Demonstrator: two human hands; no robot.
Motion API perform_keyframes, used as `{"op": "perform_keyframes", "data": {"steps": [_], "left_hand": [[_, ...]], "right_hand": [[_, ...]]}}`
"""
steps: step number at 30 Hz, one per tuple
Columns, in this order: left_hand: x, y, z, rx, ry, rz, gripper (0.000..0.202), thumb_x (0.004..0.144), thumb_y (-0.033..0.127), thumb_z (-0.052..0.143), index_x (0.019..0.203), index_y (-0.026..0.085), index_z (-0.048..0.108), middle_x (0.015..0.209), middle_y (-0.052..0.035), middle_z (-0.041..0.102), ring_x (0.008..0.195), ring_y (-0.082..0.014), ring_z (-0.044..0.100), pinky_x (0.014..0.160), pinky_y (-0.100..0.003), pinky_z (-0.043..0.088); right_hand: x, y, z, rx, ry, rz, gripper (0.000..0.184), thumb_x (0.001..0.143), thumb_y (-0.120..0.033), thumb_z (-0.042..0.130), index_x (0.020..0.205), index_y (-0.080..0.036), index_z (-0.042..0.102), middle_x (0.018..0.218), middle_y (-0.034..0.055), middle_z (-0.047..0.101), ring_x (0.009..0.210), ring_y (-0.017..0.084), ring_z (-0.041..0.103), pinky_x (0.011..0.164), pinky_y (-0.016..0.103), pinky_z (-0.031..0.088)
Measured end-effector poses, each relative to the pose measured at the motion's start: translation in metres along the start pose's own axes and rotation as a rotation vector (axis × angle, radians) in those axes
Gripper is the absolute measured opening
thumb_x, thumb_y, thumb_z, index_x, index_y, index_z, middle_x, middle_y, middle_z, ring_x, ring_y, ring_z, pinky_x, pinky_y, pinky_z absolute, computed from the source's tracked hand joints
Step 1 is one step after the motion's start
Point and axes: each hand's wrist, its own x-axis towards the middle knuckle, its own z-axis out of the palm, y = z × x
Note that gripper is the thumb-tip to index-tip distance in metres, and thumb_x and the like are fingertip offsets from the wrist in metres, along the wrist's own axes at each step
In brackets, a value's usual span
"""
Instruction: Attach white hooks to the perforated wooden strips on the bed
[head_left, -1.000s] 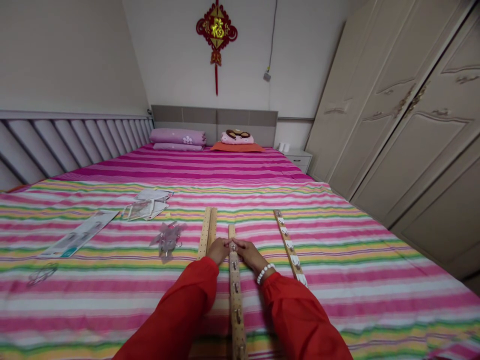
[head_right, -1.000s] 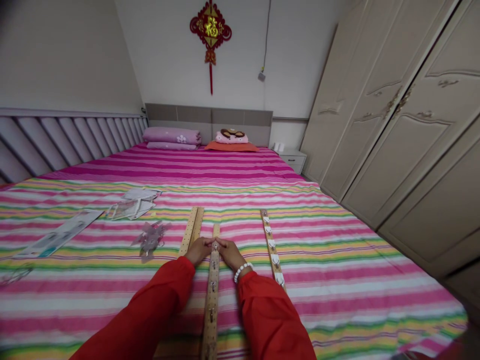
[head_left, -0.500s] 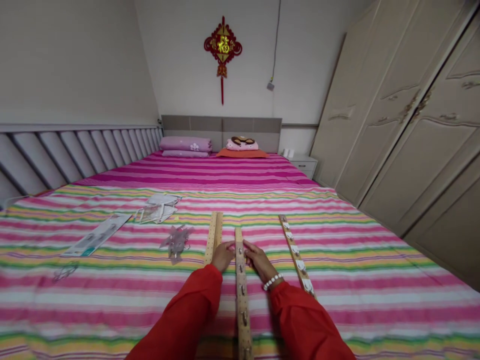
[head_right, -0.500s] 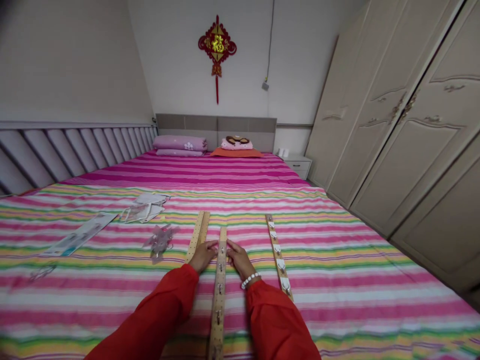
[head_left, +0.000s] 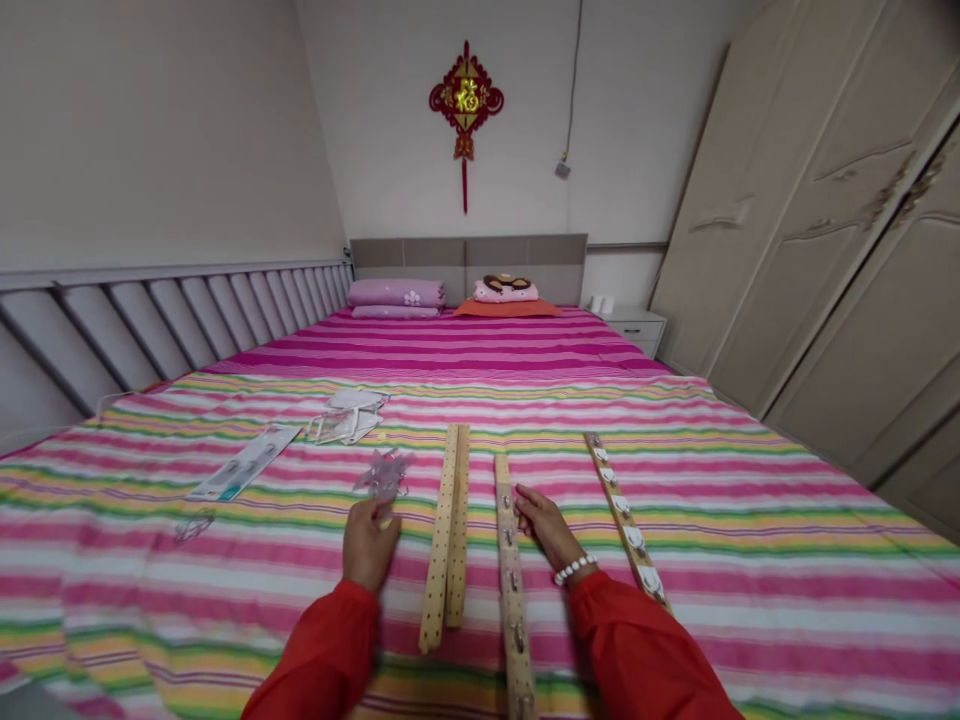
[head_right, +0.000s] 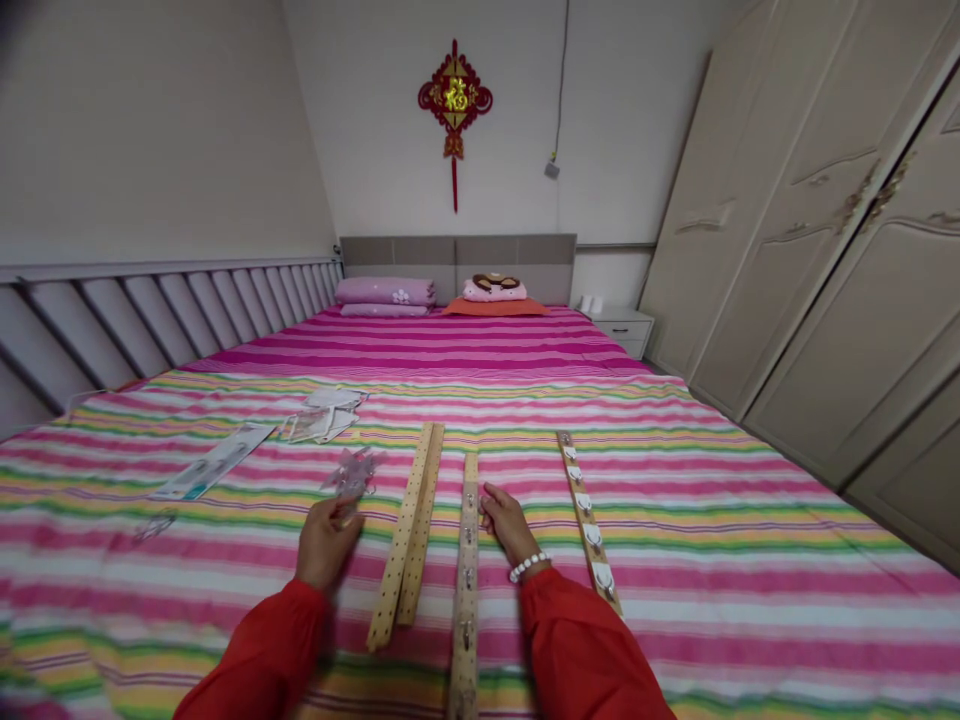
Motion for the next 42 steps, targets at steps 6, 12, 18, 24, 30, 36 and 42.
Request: {"op": "perform_keyframes", "data": {"steps": [6,12,18,24,30,36,42], "left_hand": [[-0.008,-0.015,-0.008,0.117,0.071,0.201,0.026,0.067,0.024,0.054,0.088,0.016,0.066,0.09,-0.0075,0.056,0.089,-0.0243,0.057,0.085,-0.039,0.049],[-0.005,-0.011,-0.009,0.059,0.091,0.192,0.015,0.072,0.025,0.053,0.074,0.019,0.066,0.081,-0.005,0.058,0.081,-0.0205,0.059,0.077,-0.033,0.05],[-0.008,-0.006,-0.018,-0.152,0.044,-0.063,0.021,0.066,0.037,0.065,0.075,0.018,0.07,0.078,-0.0042,0.068,0.078,-0.0203,0.061,0.074,-0.032,0.049],[-0.004,0.017,-0.028,-0.751,0.054,-0.7,0.017,0.06,0.017,0.074,0.075,0.015,0.067,0.065,0.0017,0.067,0.059,-0.0087,0.061,0.052,-0.016,0.046],[-0.003,0.045,-0.032,-1.043,-0.08,-0.996,0.017,0.07,-0.003,0.062,0.07,0.014,0.061,0.06,0.0009,0.065,0.052,-0.0064,0.062,0.05,-0.013,0.05],[-0.02,0.075,-0.026,-0.787,-0.106,-0.362,0.011,0.066,0.017,0.073,0.073,0.016,0.065,0.083,-0.0039,0.071,0.083,-0.015,0.068,0.077,-0.023,0.056],[-0.037,0.092,-0.019,-0.385,-0.156,0.314,0.008,0.077,0.026,0.063,0.075,0.02,0.068,0.092,-0.0081,0.069,0.092,-0.0195,0.065,0.079,-0.03,0.055]], "right_hand": [[-0.004,-0.005,0.003,-0.01,0.002,-0.013,0.028,0.068,-0.013,0.071,0.097,-0.013,0.068,0.053,-0.0035,0.059,0.039,0.008,0.046,0.037,0.019,0.034],[-0.006,-0.004,0.003,-0.027,0.009,-0.032,0.031,0.067,-0.014,0.072,0.097,-0.013,0.068,0.051,-0.0041,0.058,0.039,0.008,0.046,0.039,0.019,0.035],[-0.005,-0.004,0.002,-0.018,0.003,-0.043,0.031,0.065,-0.016,0.073,0.096,-0.013,0.068,0.054,-0.0031,0.06,0.039,0.008,0.047,0.039,0.02,0.035],[-0.005,-0.003,0.002,-0.014,0.004,-0.053,0.032,0.064,-0.018,0.073,0.095,-0.013,0.068,0.053,-0.0032,0.06,0.039,0.008,0.046,0.038,0.021,0.035],[-0.004,-0.003,0.001,0.054,0.033,-0.041,0.031,0.062,-0.019,0.074,0.093,-0.014,0.067,0.055,-0.0017,0.063,0.039,0.008,0.047,0.037,0.02,0.035],[-0.008,-0.01,0.0,0.111,0.086,-0.091,0.029,0.059,-0.031,0.077,0.08,-0.014,0.066,0.053,-0.0024,0.06,0.038,0.007,0.045,0.036,0.019,0.031],[-0.031,-0.032,0.014,0.039,0.077,-0.151,0.031,0.063,-0.043,0.076,0.066,-0.017,0.061,0.048,-0.0056,0.054,0.036,0.006,0.04,0.036,0.019,0.025]]}}
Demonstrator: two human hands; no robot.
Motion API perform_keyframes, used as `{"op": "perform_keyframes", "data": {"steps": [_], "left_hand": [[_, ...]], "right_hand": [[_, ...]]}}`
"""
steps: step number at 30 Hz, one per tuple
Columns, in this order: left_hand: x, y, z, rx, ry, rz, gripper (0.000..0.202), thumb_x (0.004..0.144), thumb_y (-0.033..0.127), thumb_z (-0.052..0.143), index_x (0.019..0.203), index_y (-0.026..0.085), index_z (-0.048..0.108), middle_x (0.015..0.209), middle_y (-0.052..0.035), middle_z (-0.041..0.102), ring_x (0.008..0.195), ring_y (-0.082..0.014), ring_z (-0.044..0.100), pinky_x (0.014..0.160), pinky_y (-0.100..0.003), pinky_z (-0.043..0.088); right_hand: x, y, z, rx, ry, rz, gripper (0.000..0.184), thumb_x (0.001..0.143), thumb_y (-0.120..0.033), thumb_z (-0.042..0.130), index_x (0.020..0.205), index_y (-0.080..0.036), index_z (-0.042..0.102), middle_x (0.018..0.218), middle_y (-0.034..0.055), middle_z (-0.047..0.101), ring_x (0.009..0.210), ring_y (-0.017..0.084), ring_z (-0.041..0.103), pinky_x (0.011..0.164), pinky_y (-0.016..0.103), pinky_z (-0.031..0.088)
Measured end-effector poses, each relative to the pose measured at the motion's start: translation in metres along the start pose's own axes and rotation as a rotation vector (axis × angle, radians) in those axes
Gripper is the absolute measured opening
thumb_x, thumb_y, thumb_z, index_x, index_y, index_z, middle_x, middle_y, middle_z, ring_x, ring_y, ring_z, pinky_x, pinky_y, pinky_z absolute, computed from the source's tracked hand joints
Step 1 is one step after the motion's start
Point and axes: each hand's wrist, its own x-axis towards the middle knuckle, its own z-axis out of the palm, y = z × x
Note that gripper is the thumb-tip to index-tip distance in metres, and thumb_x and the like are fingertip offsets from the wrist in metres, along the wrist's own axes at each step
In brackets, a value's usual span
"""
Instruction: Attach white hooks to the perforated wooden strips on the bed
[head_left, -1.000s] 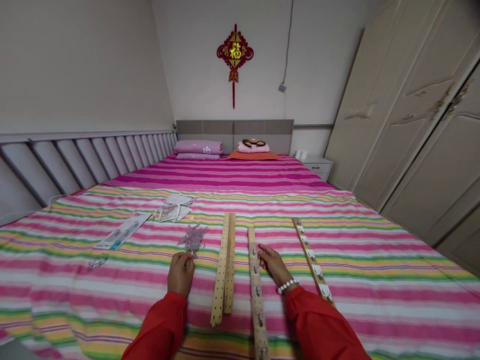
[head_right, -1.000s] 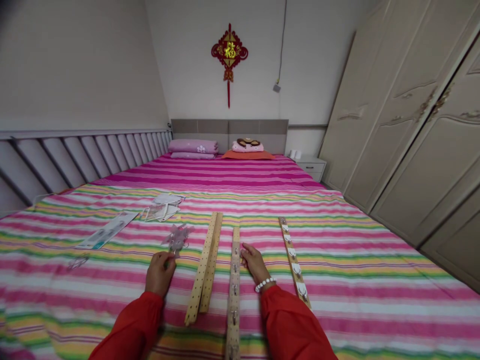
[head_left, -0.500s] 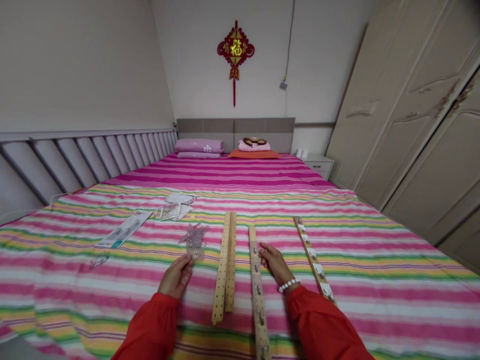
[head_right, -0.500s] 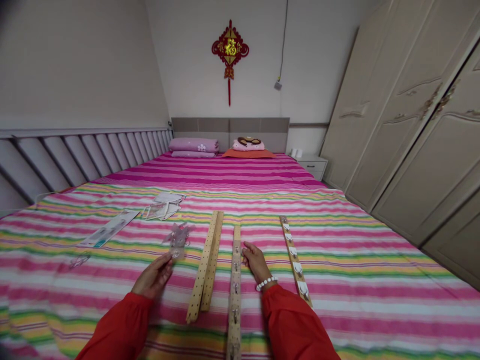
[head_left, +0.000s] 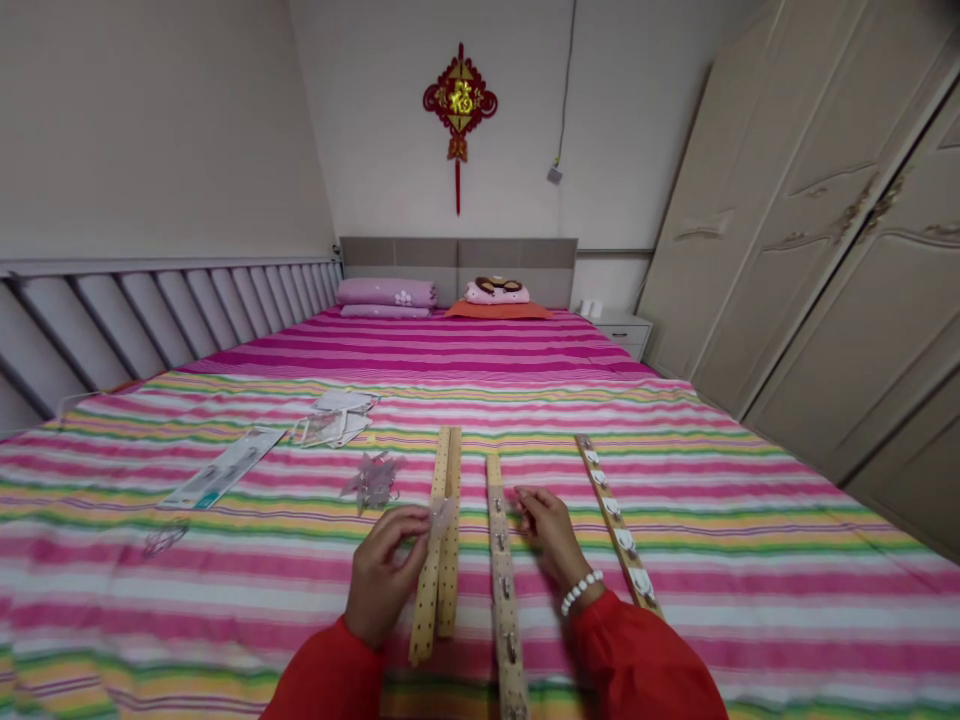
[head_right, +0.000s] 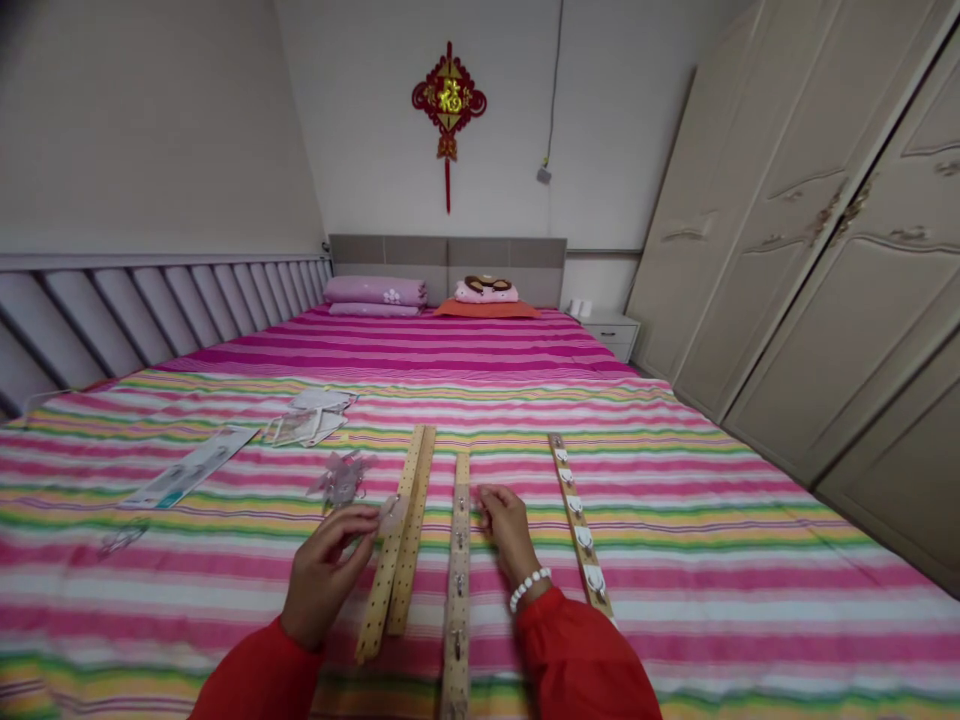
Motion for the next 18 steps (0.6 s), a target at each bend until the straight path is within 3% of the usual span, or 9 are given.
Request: {"op": "perform_keyframes", "data": {"steps": [3,6,9,12,15,18], "left_hand": [[0.0,0.006,0.011,0.059,-0.045,0.095,0.007,0.079,0.022,0.06,0.077,0.021,0.067,0.091,-0.0075,0.069,0.09,-0.0187,0.065,0.078,-0.03,0.054],[-0.001,0.012,0.022,0.066,-0.094,0.138,0.009,0.08,0.02,0.057,0.076,0.021,0.065,0.09,-0.0071,0.069,0.088,-0.0179,0.066,0.076,-0.029,0.054],[-0.002,0.016,0.029,0.052,-0.147,0.16,0.011,0.08,0.017,0.055,0.076,0.021,0.064,0.09,-0.0072,0.069,0.088,-0.0177,0.066,0.076,-0.029,0.053],[-0.002,0.018,0.033,0.059,-0.189,0.183,0.012,0.08,0.015,0.054,0.076,0.021,0.064,0.091,-0.0073,0.069,0.089,-0.0177,0.066,0.077,-0.029,0.053],[-0.002,0.018,0.037,0.088,-0.208,0.195,0.014,0.079,0.015,0.053,0.075,0.021,0.064,0.09,-0.0075,0.07,0.089,-0.0178,0.066,0.076,-0.029,0.054],[-0.003,0.016,0.044,0.078,-0.193,0.202,0.017,0.08,0.014,0.051,0.079,0.021,0.066,0.091,-0.0074,0.069,0.089,-0.0169,0.066,0.078,-0.028,0.054]], "right_hand": [[-0.015,-0.016,0.012,0.009,-0.195,0.029,0.034,0.066,-0.046,0.075,0.073,-0.015,0.067,0.056,-0.0026,0.06,0.038,0.005,0.042,0.038,0.019,0.029],[-0.026,-0.026,0.022,0.003,-0.306,0.06,0.039,0.069,-0.05,0.072,0.082,-0.014,0.071,0.063,0.0004,0.065,0.041,0.007,0.047,0.04,0.02,0.032],[-0.032,-0.03,0.026,0.02,-0.354,0.089,0.04,0.07,-0.052,0.071,0.082,-0.014,0.072,0.054,-0.0007,0.062,0.04,0.007,0.047,0.04,0.02,0.032],[-0.035,-0.032,0.025,0.044,-0.41,0.137,0.034,0.07,-0.047,0.074,0.069,-0.013,0.07,0.043,-0.0029,0.055,0.037,0.007,0.044,0.039,0.019,0.03],[-0.039,-0.034,0.023,0.091,-0.448,0.176,0.028,0.066,-0.04,0.079,0.065,-0.013,0.069,0.048,-0.0021,0.059,0.037,0.006,0.045,0.04,0.019,0.032],[-0.042,-0.036,0.022,0.131,-0.435,0.194,0.029,0.06,-0.034,0.084,0.077,-0.013,0.072,0.057,-0.0008,0.064,0.043,0.007,0.051,0.044,0.019,0.038]]}}
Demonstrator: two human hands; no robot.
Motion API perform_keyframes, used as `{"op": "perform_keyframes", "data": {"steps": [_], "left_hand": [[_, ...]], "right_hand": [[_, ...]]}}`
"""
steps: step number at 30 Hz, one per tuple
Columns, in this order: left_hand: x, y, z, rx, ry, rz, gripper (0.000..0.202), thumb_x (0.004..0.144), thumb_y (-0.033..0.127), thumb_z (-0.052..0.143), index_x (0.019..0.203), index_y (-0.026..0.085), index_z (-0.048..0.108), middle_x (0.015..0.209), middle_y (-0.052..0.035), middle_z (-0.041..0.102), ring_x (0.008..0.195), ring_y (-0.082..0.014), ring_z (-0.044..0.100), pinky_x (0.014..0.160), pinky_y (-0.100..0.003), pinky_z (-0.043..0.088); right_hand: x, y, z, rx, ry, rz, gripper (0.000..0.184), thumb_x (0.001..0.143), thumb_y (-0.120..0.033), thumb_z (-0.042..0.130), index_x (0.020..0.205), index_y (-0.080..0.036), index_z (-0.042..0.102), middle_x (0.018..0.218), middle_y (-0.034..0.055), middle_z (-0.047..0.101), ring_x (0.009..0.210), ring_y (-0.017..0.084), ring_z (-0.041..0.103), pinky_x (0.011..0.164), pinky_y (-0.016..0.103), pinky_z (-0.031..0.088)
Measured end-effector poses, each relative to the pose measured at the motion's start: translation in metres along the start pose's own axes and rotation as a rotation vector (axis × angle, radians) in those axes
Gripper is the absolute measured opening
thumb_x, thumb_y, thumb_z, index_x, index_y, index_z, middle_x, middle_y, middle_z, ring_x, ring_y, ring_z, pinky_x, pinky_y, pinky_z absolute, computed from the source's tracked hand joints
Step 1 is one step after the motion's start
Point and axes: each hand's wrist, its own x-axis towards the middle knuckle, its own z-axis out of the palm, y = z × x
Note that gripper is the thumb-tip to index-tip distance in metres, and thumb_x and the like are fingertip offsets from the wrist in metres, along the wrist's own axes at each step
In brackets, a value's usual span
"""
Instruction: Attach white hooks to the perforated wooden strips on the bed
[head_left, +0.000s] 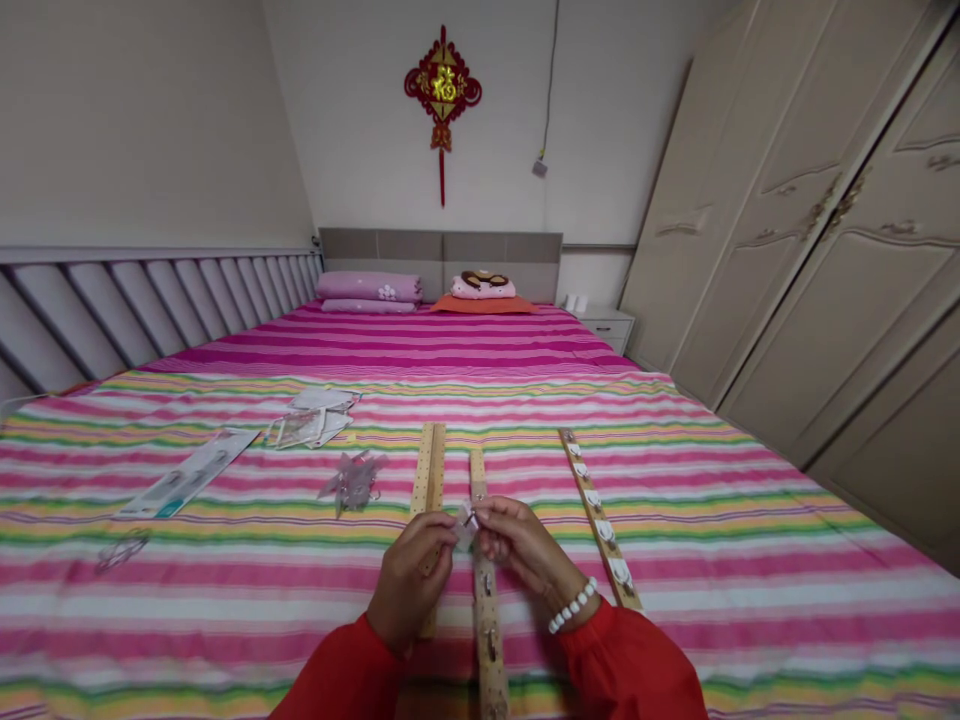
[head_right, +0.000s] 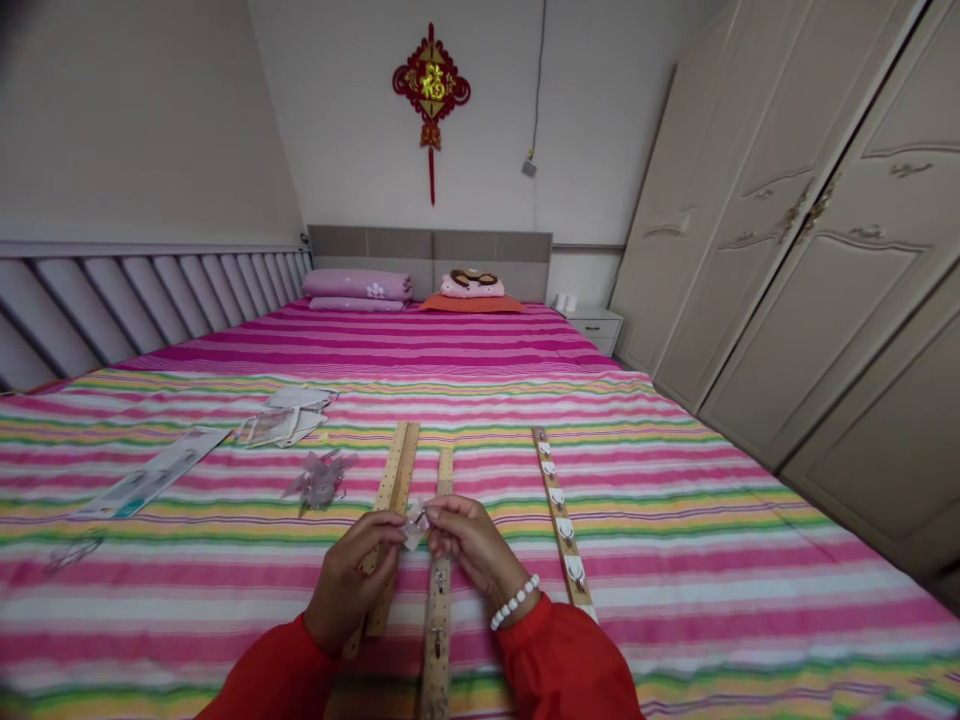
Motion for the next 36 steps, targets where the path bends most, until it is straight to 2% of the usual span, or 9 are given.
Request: {"op": "perform_keyframes", "data": {"steps": [3,5,9,12,17,22,27,31,36], "left_hand": [[-0.002,-0.001,0.009,-0.059,0.007,-0.014,0.019,0.081,0.013,0.051,0.083,0.021,0.068,0.094,-0.0074,0.068,0.093,-0.0172,0.065,0.082,-0.03,0.053],[-0.003,-0.001,0.014,-0.135,0.01,-0.088,0.016,0.08,0.016,0.053,0.08,0.021,0.068,0.096,-0.0076,0.068,0.095,-0.0184,0.064,0.083,-0.031,0.052],[0.003,0.001,0.021,-0.442,0.097,-0.464,0.016,0.079,0.032,0.06,0.086,0.019,0.066,0.09,-0.0067,0.069,0.087,-0.0195,0.066,0.077,-0.031,0.053],[0.013,-0.001,0.026,-0.599,0.074,-0.665,0.028,0.071,0.041,0.069,0.087,0.017,0.065,0.079,-0.0039,0.07,0.078,-0.0179,0.066,0.073,-0.029,0.053],[0.036,-0.011,0.033,-0.646,-0.059,-0.723,0.035,0.06,0.046,0.076,0.076,0.016,0.066,0.072,-0.0033,0.07,0.069,-0.0162,0.064,0.068,-0.028,0.052],[0.064,-0.031,0.046,-0.641,-0.036,-0.815,0.039,0.054,0.046,0.078,0.073,0.015,0.066,0.067,-0.0016,0.067,0.063,-0.0135,0.062,0.063,-0.026,0.051],[0.085,-0.062,0.066,-0.594,-0.003,-0.776,0.034,0.053,0.041,0.076,0.069,0.014,0.065,0.061,0.0,0.064,0.057,-0.0119,0.058,0.059,-0.024,0.047],[0.09,-0.085,0.08,-0.491,-0.005,-0.752,0.024,0.058,0.035,0.072,0.068,0.014,0.065,0.057,0.0006,0.063,0.056,-0.0128,0.058,0.058,-0.025,0.046],[0.083,-0.107,0.094,-0.425,-0.008,-0.769,0.021,0.061,0.031,0.07,0.069,0.013,0.066,0.061,-0.002,0.066,0.06,-0.0152,0.062,0.06,-0.026,0.048]], "right_hand": [[0.0,0.0,0.0,-0.027,0.038,-0.036,0.035,0.057,-0.032,0.085,0.085,-0.015,0.074,0.056,-0.0009,0.065,0.046,0.009,0.054,0.047,0.02,0.042],[0.002,0.001,-0.001,-0.085,0.071,-0.089,0.035,0.056,-0.034,0.086,0.083,-0.015,0.074,0.054,-0.0011,0.065,0.044,0.009,0.053,0.046,0.021,0.041],[0.006,0.002,-0.005,-0.189,0.126,-0.178,0.036,0.056,-0.038,0.085,0.084,-0.017,0.076,0.055,-0.002,0.065,0.045,0.009,0.052,0.047,0.022,0.042],[0.009,0.002,-0.007,-0.224,0.147,-0.226,0.031,0.058,-0.037,0.083,0.082,-0.018,0.077,0.054,-0.0026,0.065,0.046,0.008,0.05,0.047,0.022,0.04],[0.018,-0.003,-0.012,-0.2,0.167,-0.203,0.031,0.058,-0.035,0.083,0.083,-0.019,0.077,0.058,-0.0022,0.066,0.048,0.009,0.052,0.049,0.023,0.042],[0.044,-0.008,-0.024,-0.168,0.238,-0.204,0.03,0.059,-0.036,0.08,0.079,-0.015,0.075,0.052,-0.0021,0.064,0.047,0.01,0.053,0.049,0.023,0.042],[0.079,-0.007,-0.036,-0.161,0.344,-0.224,0.029,0.054,-0.032,0.079,0.076,-0.015,0.071,0.046,-0.0039,0.061,0.04,0.01,0.049,0.044,0.024,0.039],[0.098,-0.001,-0.045,-0.158,0.403,-0.251,0.021,0.053,-0.029,0.076,0.064,-0.016,0.065,0.043,-0.0042,0.058,0.039,0.009,0.047,0.042,0.023,0.037],[0.111,0.011,-0.054,-0.161,0.419,-0.248,0.018,0.053,-0.03,0.074,0.059,-0.017,0.063,0.041,-0.0044,0.056,0.038,0.009,0.045,0.04,0.023,0.034]]}}
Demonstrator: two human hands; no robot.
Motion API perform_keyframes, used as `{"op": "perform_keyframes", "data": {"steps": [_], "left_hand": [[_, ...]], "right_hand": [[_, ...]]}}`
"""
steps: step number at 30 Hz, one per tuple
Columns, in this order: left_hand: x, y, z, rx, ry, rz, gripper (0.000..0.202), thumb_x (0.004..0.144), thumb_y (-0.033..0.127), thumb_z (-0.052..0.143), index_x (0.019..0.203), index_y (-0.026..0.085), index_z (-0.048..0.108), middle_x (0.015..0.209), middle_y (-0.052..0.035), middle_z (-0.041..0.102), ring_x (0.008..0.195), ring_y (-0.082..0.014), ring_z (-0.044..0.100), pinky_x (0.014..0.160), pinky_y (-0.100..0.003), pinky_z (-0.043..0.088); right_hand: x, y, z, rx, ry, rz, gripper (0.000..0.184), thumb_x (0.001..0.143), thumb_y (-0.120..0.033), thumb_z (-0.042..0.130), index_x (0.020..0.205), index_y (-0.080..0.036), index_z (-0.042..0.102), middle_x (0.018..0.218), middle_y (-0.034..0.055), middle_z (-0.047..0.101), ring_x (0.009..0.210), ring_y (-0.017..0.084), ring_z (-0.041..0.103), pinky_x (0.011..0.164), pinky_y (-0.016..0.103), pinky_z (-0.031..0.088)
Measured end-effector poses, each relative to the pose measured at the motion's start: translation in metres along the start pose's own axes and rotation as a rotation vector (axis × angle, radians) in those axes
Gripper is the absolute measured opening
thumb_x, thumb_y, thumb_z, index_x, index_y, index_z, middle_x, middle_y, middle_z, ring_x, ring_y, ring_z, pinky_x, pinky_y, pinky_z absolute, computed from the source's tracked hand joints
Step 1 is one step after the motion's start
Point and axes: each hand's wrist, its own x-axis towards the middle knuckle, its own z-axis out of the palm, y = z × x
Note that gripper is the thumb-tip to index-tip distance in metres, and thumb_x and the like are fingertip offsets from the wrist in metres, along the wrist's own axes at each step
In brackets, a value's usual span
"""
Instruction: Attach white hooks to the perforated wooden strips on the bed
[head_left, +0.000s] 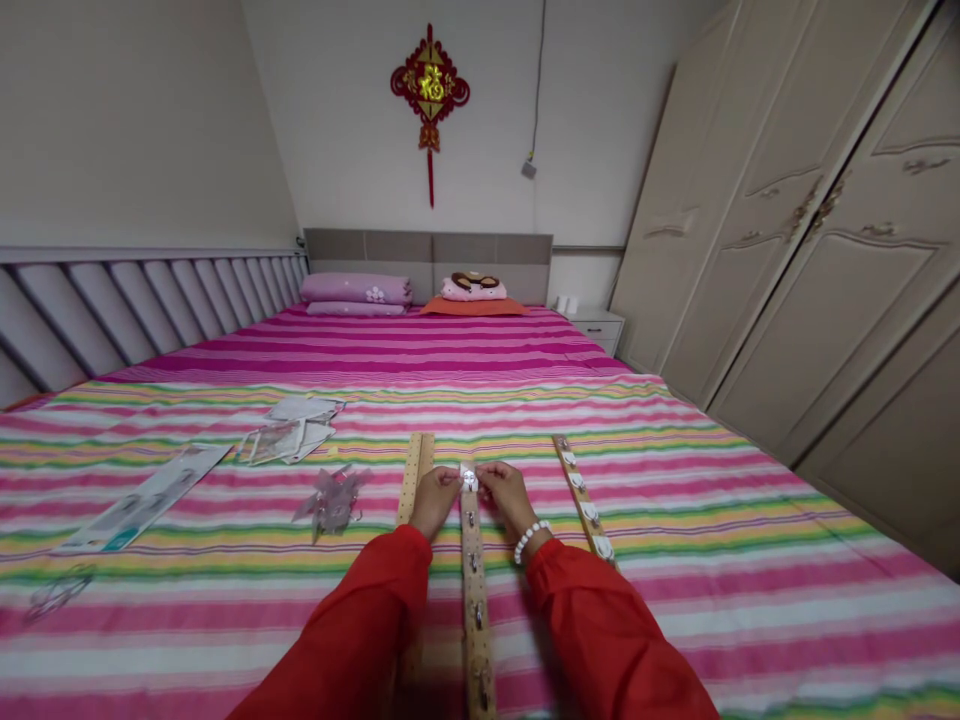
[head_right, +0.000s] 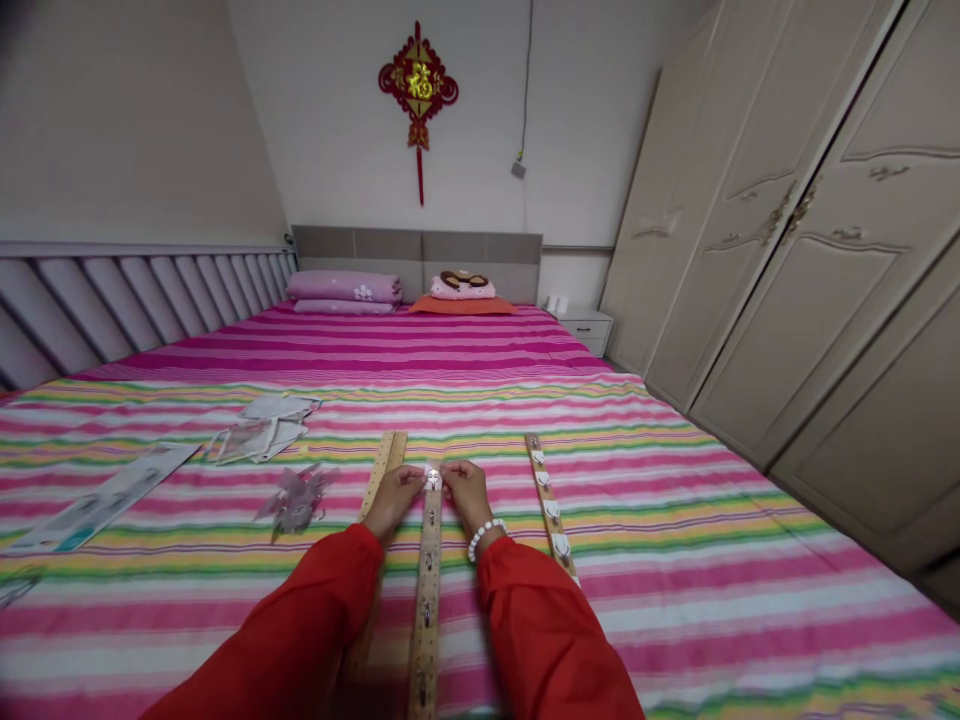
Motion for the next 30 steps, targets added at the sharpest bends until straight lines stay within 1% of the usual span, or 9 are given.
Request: {"op": "perform_keyframes", "data": {"steps": [4,8,12,18,25,30], "left_hand": [[0.004,-0.014,0.0,0.071,0.016,0.004,0.02,0.062,0.031,0.071,0.072,0.014,0.068,0.065,-0.0026,0.068,0.065,-0.0167,0.064,0.065,-0.027,0.049],[0.007,-0.019,0.0,0.143,0.035,0.002,0.016,0.064,0.029,0.069,0.073,0.015,0.068,0.068,-0.003,0.07,0.071,-0.0175,0.065,0.069,-0.028,0.049],[0.006,-0.015,0.001,0.207,0.046,-0.02,0.012,0.067,0.025,0.067,0.075,0.016,0.067,0.07,-0.0028,0.07,0.072,-0.0171,0.065,0.067,-0.026,0.048],[-0.001,-0.005,0.005,0.276,0.052,-0.066,0.005,0.071,0.017,0.061,0.075,0.015,0.064,0.067,-0.0021,0.067,0.063,-0.0136,0.063,0.059,-0.022,0.045],[-0.001,-0.008,0.01,0.329,0.095,-0.088,0.009,0.068,0.01,0.063,0.074,0.016,0.061,0.066,-0.0003,0.063,0.061,-0.0125,0.059,0.057,-0.021,0.042],[0.001,-0.01,0.011,0.35,0.099,-0.066,0.012,0.067,0.008,0.062,0.075,0.017,0.063,0.066,0.0025,0.06,0.059,-0.0102,0.056,0.056,-0.019,0.04]], "right_hand": [[0.007,0.013,0.0,-0.01,0.016,0.005,0.019,0.052,-0.031,0.074,0.057,-0.017,0.062,0.04,-0.0057,0.052,0.037,0.009,0.042,0.039,0.022,0.032],[0.013,0.024,0.0,-0.03,0.036,0.007,0.021,0.052,-0.033,0.074,0.056,-0.017,0.061,0.038,-0.0065,0.05,0.036,0.009,0.04,0.038,0.022,0.03],[0.016,0.03,-0.001,-0.057,0.057,0.006,0.021,0.052,-0.034,0.072,0.056,-0.018,0.06,0.038,-0.0067,0.049,0.037,0.009,0.04,0.038,0.022,0.03],[0.019,0.038,-0.003,-0.113,0.086,0.002,0.017,0.053,-0.032,0.069,0.055,-0.019,0.059,0.038,-0.0067,0.049,0.038,0.01,0.043,0.039,0.023,0.033],[0.023,0.049,-0.006,-0.186,0.107,-0.02,0.013,0.054,-0.031,0.064,0.055,-0.019,0.057,0.04,-0.006,0.05,0.04,0.011,0.046,0.041,0.023,0.036],[0.027,0.056,-0.008,-0.242,0.127,-0.047,0.01,0.055,-0.026,0.06,0.062,-0.019,0.059,0.043,-0.0067,0.052,0.043,0.012,0.048,0.044,0.023,0.04]]}}
